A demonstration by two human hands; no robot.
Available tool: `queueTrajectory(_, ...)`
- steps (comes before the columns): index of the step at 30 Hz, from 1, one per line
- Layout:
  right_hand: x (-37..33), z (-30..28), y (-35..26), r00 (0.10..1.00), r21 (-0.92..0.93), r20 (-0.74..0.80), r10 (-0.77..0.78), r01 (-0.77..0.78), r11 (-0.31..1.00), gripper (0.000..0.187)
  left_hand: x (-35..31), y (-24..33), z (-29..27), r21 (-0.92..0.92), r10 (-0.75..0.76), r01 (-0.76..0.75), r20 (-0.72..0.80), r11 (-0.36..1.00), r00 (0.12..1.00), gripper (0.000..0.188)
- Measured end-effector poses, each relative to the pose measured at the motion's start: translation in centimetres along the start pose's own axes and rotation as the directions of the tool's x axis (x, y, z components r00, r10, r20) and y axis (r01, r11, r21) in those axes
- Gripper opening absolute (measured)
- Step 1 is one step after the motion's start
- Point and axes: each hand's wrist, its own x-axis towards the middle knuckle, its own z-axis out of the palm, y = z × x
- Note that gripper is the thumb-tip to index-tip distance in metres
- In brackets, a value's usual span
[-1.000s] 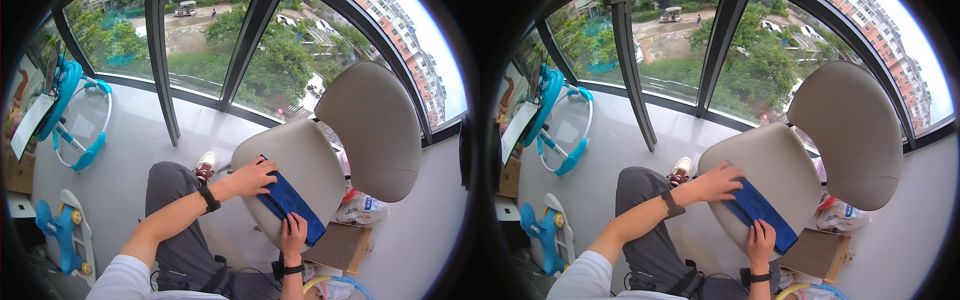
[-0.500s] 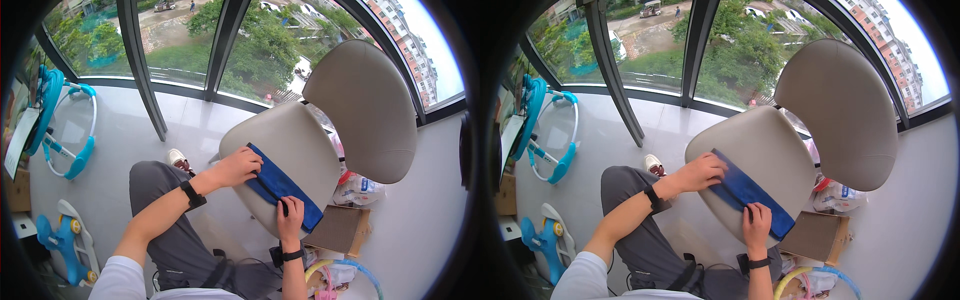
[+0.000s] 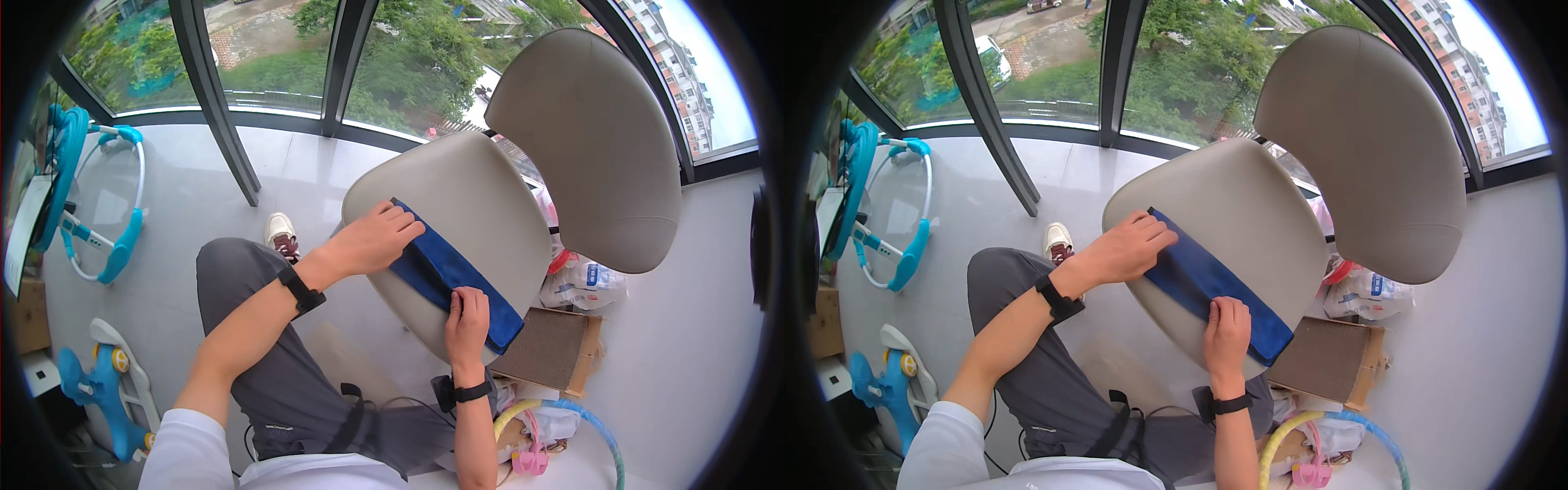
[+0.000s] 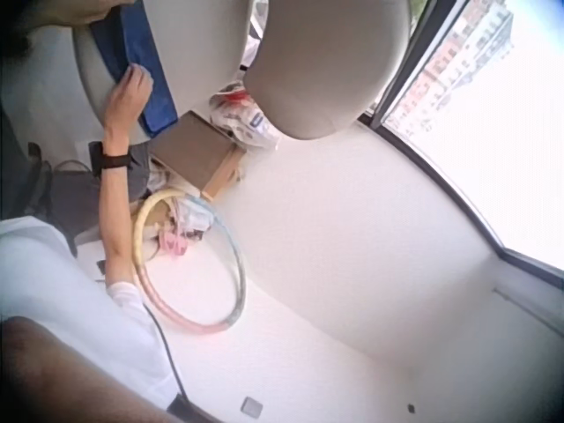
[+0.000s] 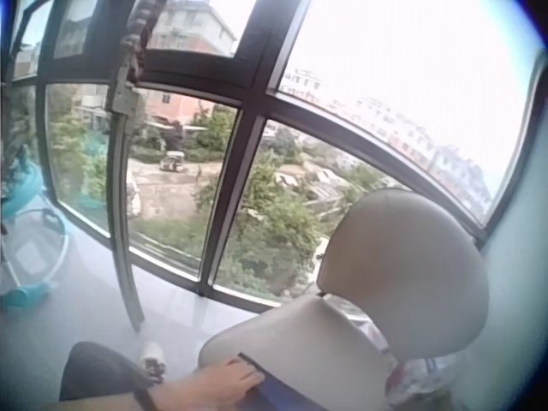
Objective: The person sits on the floor and assembles a blue and black cushion by hand. They manipulate the fabric, tucking and folding the edges to fit the cushion cover onto the foam insert, and then smooth the surface.
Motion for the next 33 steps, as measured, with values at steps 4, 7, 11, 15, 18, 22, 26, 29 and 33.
queueTrajectory(4,-0.7,-0.2,0.2,0.999,0.004,-0.004,0.039,-0.039,0.999,0.006,-1.1,-0.4,-0.1,-0.044,0.073,-0.077,-0.091,0.996,0.993,0.024)
queueTrajectory(7,-1.5,0.3,0.3,0.999,0.003,-0.041,0.013,-0.013,1.000,0.008,-2.3,-0.3,0.1,-0.039,0.113,-0.122,-0.174,0.992,0.978,0.025)
queueTrajectory(11,-2.2,0.5,-0.1,0.998,-0.004,-0.067,0.005,-0.006,1.000,0.013,-2.8,-0.3,0.0,-0.033,0.126,-0.136,-0.216,0.990,0.968,0.028)
queueTrajectory(15,-3.0,0.7,-0.3,0.997,0.001,-0.062,0.042,-0.042,0.999,0.019,-3.1,-0.7,0.2,0.052,0.155,-0.147,-0.213,0.988,0.965,0.028)
queueTrajectory(18,-4.1,0.4,0.4,0.998,-0.040,-0.070,0.004,-0.007,0.999,0.025,-3.2,-0.9,0.1,0.037,0.133,-0.128,-0.211,0.991,0.968,0.028)
queueTrajectory(22,-5.4,-1.3,2.0,0.995,-0.123,-0.078,0.055,-0.064,0.990,0.027,-2.7,-0.7,0.0,-0.005,0.145,-0.152,-0.264,0.988,0.954,0.028)
queueTrajectory(26,-6.2,-3.5,3.9,0.993,-0.196,-0.072,0.096,-0.108,0.975,0.026,-3.0,-0.6,-0.7,0.021,0.133,-0.132,-0.283,0.991,0.950,0.025)
queueTrajectory(29,-6.9,-4.7,5.6,0.995,-0.254,-0.067,0.077,-0.091,0.963,0.027,-3.5,-1.0,-0.3,0.001,0.143,-0.146,-0.215,0.989,0.966,0.023)
queueTrajectory(33,-8.4,-6.7,7.5,0.992,-0.322,-0.085,0.093,-0.116,0.940,0.028,-3.2,-0.8,-0.4,0.004,0.134,-0.136,-0.190,0.991,0.973,0.021)
